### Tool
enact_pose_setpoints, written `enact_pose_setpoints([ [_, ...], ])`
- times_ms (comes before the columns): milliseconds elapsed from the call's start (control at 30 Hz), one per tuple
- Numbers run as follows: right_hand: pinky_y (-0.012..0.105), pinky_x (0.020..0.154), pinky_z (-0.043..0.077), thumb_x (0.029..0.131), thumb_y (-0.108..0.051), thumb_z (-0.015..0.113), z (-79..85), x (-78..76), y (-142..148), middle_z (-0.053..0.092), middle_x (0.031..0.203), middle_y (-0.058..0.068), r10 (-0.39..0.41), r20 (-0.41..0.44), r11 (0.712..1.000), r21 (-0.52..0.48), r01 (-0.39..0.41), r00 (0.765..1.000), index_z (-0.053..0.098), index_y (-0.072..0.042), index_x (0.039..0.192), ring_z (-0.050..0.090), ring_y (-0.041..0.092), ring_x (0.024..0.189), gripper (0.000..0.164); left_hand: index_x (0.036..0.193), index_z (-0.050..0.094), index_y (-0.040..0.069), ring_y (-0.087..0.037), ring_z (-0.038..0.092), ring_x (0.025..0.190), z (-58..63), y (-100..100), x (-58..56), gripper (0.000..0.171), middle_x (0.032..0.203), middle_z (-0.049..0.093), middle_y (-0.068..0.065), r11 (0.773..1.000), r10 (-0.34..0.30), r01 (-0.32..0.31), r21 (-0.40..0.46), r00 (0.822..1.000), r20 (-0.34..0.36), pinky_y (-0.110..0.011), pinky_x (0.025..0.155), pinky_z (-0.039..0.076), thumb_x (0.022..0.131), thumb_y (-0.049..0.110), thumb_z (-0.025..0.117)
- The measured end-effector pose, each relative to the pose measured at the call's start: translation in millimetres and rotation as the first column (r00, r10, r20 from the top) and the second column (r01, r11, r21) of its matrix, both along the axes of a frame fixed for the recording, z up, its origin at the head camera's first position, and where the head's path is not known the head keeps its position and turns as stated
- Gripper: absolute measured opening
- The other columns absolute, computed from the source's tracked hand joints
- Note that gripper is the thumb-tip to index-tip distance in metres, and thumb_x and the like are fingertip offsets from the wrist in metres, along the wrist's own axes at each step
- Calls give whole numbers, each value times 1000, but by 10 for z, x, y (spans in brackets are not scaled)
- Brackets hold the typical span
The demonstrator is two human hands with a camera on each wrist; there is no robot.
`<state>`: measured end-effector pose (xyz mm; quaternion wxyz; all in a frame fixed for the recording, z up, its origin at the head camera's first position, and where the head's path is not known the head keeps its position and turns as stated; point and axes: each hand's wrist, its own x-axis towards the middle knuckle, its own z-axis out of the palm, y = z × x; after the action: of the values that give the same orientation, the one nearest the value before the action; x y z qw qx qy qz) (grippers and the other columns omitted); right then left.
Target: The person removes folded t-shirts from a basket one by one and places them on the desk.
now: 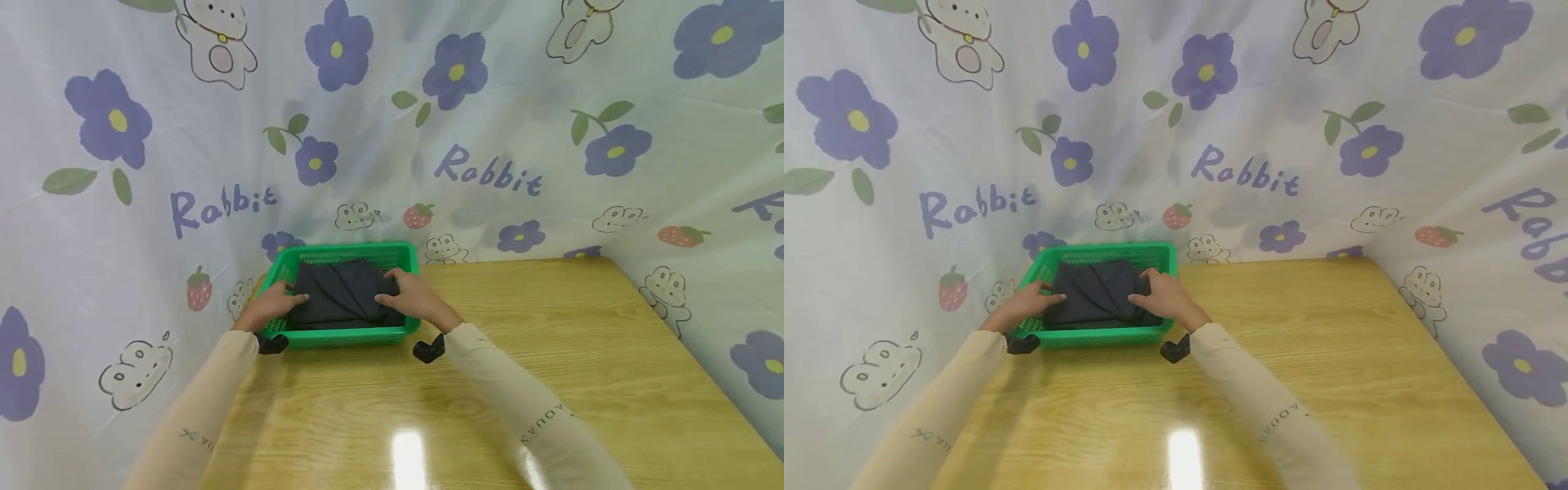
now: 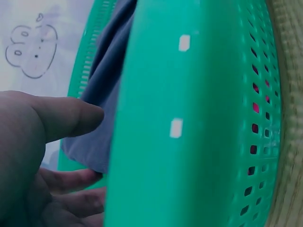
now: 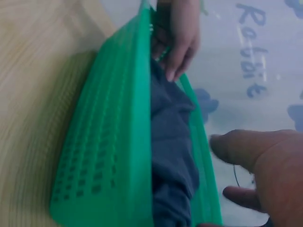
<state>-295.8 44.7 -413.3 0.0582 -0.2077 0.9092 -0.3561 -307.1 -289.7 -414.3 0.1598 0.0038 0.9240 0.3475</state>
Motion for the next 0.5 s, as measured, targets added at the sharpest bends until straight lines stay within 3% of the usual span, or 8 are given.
enact_pose_setpoints([
  [200,51,107,45,100,-42,67,-25,-10,-251,41,154,24,-41,128,998,61,34,991,31,-8,160,43,38,141,77,156,17,-15,-55,28,143,27,-11,-36,77,158,21,-38,1000,-6,6,7,1000,12,-63,110,36,109,34,53],
  [333,54,110,41,100,-38,68,-72,-44,-349,33,159,26,-93,219,995,-7,97,971,19,-8,163,37,41,145,86,156,18,-15,-54,28,143,30,-13,-41,77,158,22,-38,1000,6,-7,18,999,31,-63,110,36,108,33,55],
  [367,55,111,40,100,-37,69,-90,-54,-366,32,160,26,-102,246,993,-38,114,964,17,-7,164,37,41,145,88,155,21,-16,-53,34,140,26,-15,-42,76,156,27,-38,1000,10,-10,19,1000,28,-61,109,39,107,33,56],
  [433,54,112,39,99,-34,70,-130,-74,-392,33,161,25,-113,294,985,-91,146,949,11,-7,164,37,41,145,92,145,40,-16,-47,51,122,13,-22,-48,66,137,47,-36,1000,19,-20,21,1000,20,-54,99,47,107,34,58],
  [500,53,111,41,98,-31,73,-170,-84,-417,35,160,26,-127,332,974,-135,180,935,7,-5,164,41,42,143,98,113,60,-9,-33,59,89,3,-24,-50,46,100,59,-24,1000,21,-21,17,1000,8,-44,82,49,106,36,59],
])
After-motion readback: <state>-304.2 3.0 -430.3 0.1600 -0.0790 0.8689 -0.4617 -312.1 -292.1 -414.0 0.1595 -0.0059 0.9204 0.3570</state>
